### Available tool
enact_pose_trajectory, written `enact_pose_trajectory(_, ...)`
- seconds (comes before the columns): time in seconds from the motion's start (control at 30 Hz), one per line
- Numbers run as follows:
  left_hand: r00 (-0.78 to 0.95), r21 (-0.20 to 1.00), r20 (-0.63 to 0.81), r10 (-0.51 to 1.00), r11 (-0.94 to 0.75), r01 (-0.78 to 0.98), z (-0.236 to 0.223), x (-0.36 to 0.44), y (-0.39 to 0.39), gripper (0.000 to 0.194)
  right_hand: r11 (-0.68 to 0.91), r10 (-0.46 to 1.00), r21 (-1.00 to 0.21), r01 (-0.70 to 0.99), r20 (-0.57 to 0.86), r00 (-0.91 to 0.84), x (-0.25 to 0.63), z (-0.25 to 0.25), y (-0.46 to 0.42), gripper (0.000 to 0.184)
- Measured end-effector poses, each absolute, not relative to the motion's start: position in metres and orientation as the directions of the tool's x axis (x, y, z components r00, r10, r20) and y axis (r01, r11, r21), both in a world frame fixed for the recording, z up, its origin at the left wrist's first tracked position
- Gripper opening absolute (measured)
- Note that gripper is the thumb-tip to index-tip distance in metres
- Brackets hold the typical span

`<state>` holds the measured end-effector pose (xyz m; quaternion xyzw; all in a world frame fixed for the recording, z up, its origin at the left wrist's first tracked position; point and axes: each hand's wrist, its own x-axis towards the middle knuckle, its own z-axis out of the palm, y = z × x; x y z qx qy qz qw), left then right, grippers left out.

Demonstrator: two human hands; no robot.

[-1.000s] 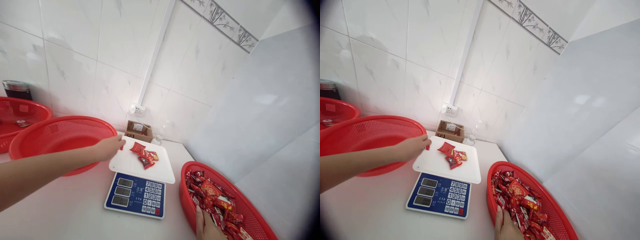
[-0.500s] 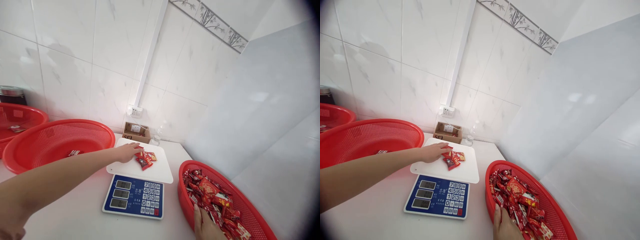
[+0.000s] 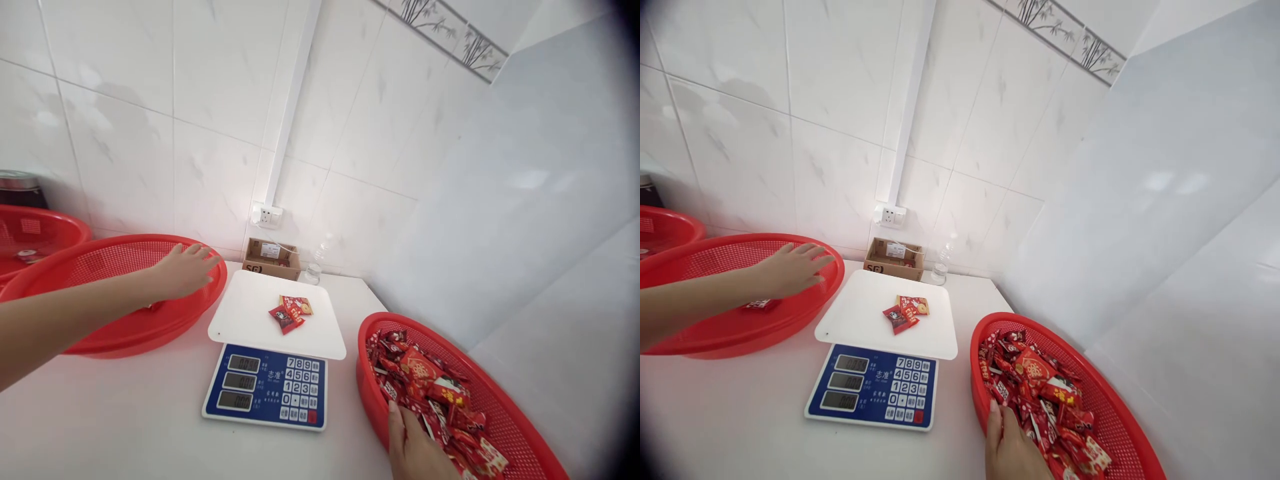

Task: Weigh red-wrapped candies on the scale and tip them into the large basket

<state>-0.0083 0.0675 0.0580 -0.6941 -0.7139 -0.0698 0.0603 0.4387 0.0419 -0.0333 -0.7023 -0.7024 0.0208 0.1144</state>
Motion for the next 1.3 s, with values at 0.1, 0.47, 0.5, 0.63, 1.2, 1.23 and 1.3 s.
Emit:
enact_pose_trajectory(0.1,0.163,0.056,0.093,0.982,-0.168,0.984,0.049,0.016,0.070,0.050,-0.047,0.986,-0.172,0.984,0.149,0.073,0.432,-0.027,0.037,0.049)
enact_pose_trajectory(0.47,0.475,0.155,0.062,0.878,-0.479,0.864,0.010,0.130,0.112,0.046,-0.022,0.979,-0.094,0.995,0.198,0.041,0.430,-0.032,0.035,0.044)
enact_pose_trajectory(0.5,0.452,0.150,0.083,0.888,-0.460,0.875,0.011,0.128,0.110,0.051,-0.024,0.981,-0.094,0.995,0.191,0.042,0.430,-0.032,0.035,0.045)
enact_pose_trajectory(0.63,0.321,0.111,0.142,0.936,-0.337,0.935,0.028,0.096,0.094,0.063,-0.057,0.983,-0.125,0.991,0.168,0.078,0.430,-0.030,0.035,0.046)
enact_pose_trajectory(1.2,0.229,0.236,0.017,0.973,-0.226,0.945,0.036,0.080,0.105,0.060,-0.025,0.987,-0.213,0.977,0.152,0.058,0.437,-0.036,0.042,0.038)
enact_pose_trajectory(1.23,0.248,0.255,0.030,0.968,-0.247,0.935,0.031,0.095,0.113,0.060,-0.026,0.986,-0.215,0.976,0.153,0.060,0.437,-0.035,0.043,0.038)
enact_pose_trajectory(1.3,0.255,0.267,0.063,0.965,-0.262,0.927,0.022,0.120,0.129,0.056,-0.032,0.986,-0.210,0.977,0.153,0.065,0.438,-0.035,0.043,0.040)
